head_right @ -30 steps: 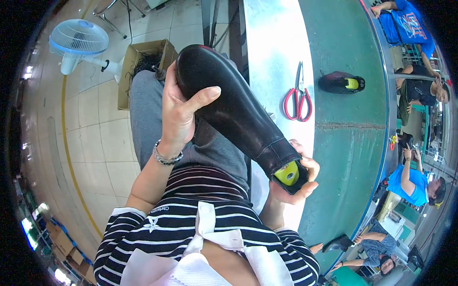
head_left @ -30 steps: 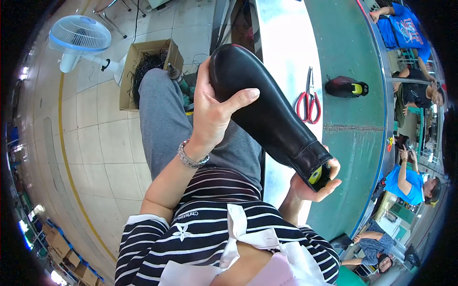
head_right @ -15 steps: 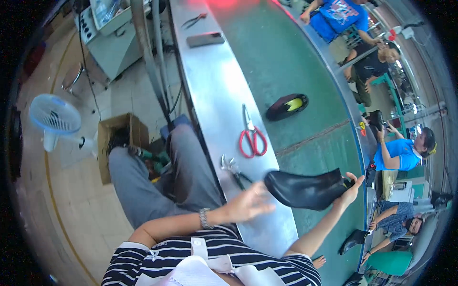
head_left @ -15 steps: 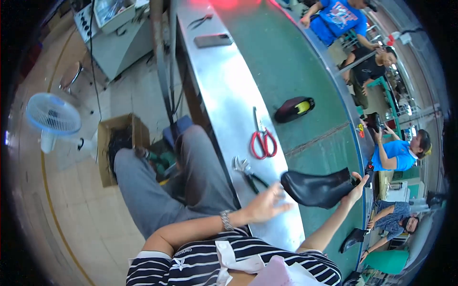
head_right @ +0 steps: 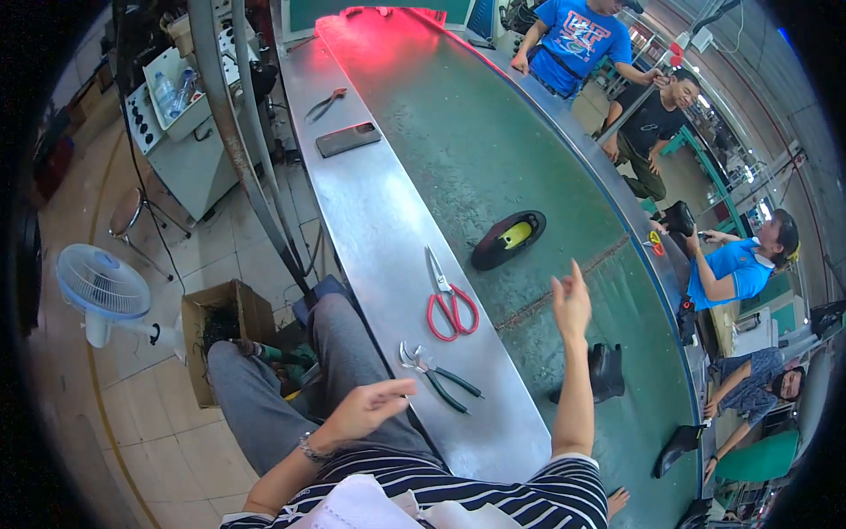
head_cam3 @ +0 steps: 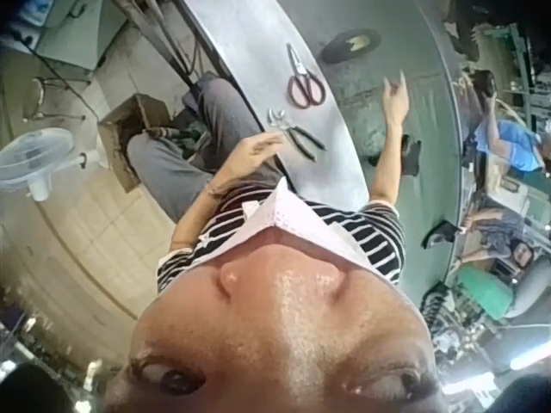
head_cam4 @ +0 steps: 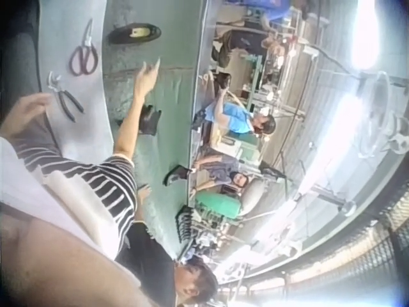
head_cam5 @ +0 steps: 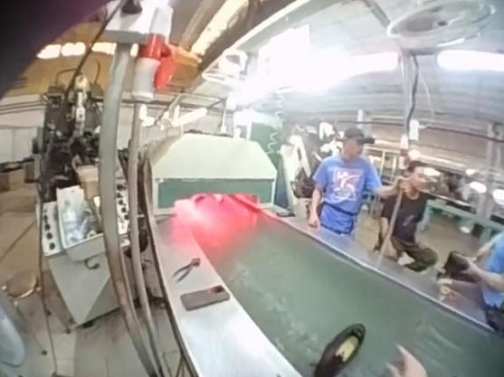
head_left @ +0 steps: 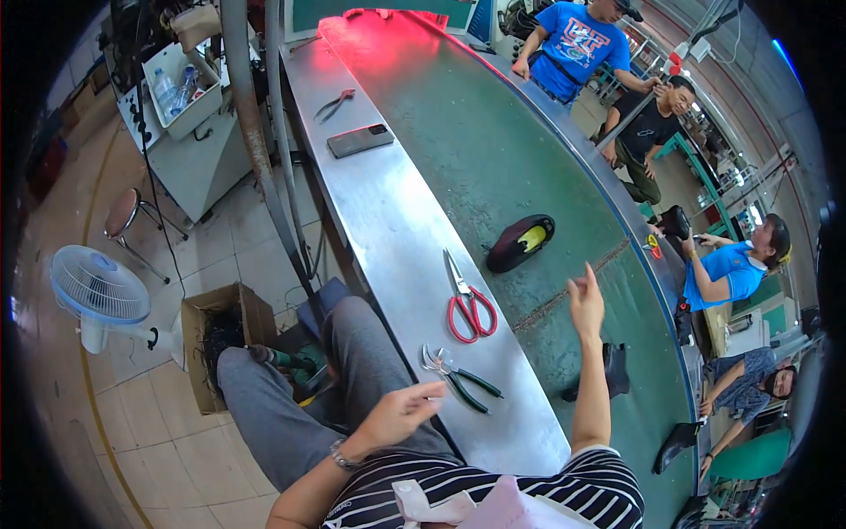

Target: Measuring, trimming, and assembling shoe components on a lasting line.

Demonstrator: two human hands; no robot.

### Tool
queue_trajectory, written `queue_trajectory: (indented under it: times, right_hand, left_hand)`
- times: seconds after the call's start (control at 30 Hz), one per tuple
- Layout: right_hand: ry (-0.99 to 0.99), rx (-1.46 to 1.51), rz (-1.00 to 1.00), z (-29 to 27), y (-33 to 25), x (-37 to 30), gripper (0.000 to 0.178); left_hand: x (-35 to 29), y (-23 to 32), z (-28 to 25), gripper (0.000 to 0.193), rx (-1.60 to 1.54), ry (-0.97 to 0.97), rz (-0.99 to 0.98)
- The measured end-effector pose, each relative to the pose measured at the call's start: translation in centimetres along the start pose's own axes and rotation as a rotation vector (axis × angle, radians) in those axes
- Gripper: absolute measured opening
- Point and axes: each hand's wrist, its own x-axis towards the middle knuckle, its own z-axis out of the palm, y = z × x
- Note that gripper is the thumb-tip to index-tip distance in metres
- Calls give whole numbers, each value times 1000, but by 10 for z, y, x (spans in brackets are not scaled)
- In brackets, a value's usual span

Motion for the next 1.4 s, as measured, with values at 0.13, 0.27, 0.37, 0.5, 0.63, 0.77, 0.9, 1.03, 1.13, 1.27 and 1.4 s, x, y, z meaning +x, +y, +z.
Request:
queue_trajectory:
  times: [0.13, 0.27, 0.37, 0.5, 0.63, 0.77, 0.9, 1.03, 1.13, 1.27, 1.4]
  right_hand:
    - [-50, 80, -189, 15, -114, 10, 49]
    - [-94, -9, -134, 57, -95, 27, 36]
    - [-17, 87, -129, 59, -103, 40, 36]
    - [-118, 46, -105, 59, -115, 54, 35]
    - [-25, 344, 38, 37, -110, 64, 25]
    - [38, 370, -236, -48, -172, 59, 25]
    - [-41, 656, -267, -111, -235, 25, 27]
    - [-383, 802, -285, -121, -307, -17, 28]
    - [-582, 838, -465, -86, -344, -39, 29]
    - [-806, 904, -471, -24, -373, -64, 26]
    - [-975, 970, -449, 12, -388, -95, 25]
  left_hand:
    - [-29, 2, -24, 40, -72, 146, -7]
    - [-48, 1, -33, 39, -82, 207, -3]
    - [-57, -6, -34, 38, -148, 262, 24]
    - [-64, 5, -31, 37, -126, 245, 77]
    - [-75, 8, -31, 38, 93, 261, 150]
    - [-92, 14, -43, 40, -15, 289, 183]
    - [-67, 69, -51, 80, 299, 376, 301]
    - [-54, 111, -59, 106, 587, 289, 524]
    - [-57, 101, -66, 105, 313, 116, 355]
    - [-81, 42, -81, 103, 273, 291, 405]
    - [-109, 2, -80, 103, 120, 442, 365]
